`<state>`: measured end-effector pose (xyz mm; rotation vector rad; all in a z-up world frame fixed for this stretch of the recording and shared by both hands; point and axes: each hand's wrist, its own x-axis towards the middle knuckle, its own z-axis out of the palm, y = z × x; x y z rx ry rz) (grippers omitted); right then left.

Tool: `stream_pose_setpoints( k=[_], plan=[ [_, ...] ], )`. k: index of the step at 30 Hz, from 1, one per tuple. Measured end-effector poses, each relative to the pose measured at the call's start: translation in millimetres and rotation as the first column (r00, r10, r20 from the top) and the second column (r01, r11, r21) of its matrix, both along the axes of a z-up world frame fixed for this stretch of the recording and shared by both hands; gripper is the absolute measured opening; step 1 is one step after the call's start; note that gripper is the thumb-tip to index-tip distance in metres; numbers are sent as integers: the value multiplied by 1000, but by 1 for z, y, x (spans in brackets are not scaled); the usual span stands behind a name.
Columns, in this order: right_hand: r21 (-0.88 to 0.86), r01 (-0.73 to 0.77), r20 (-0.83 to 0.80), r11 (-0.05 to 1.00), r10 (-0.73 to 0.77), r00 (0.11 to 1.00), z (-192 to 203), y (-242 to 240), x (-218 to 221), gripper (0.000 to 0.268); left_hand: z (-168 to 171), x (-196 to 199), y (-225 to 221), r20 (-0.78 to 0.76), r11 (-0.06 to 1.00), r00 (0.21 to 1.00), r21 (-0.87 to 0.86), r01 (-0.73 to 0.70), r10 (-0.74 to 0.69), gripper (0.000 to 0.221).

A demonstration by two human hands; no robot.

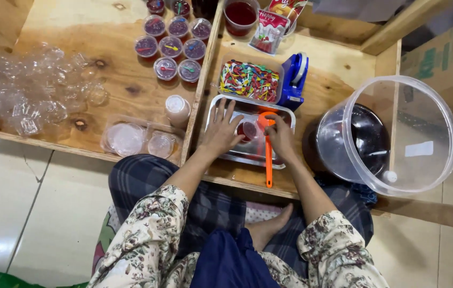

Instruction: The person scoops dark liquid from a bucket using an orange ladle and pours it into small clear cups. The person handles the cups and arranges them on a metal tray.

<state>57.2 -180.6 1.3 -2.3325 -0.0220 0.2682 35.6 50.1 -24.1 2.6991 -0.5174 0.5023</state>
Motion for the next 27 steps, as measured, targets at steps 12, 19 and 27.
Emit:
stream_pose_setpoints(
  k=[12,19,27],
  plan=[
    [-376,-145,194,915,230,954,-46,5,13,36,-2,7,-6,-415,996,906,80,-49,78,74],
    [-453,-175,277,874,325,904,-86,5,19,32,-4,8,-8,-466,994,880,101,-48,89,71],
    [-582,-289,123,760,433,893,-41,11,13,49,-2,10,-6,-520,994,851,106,-23,75,73]
  ],
)
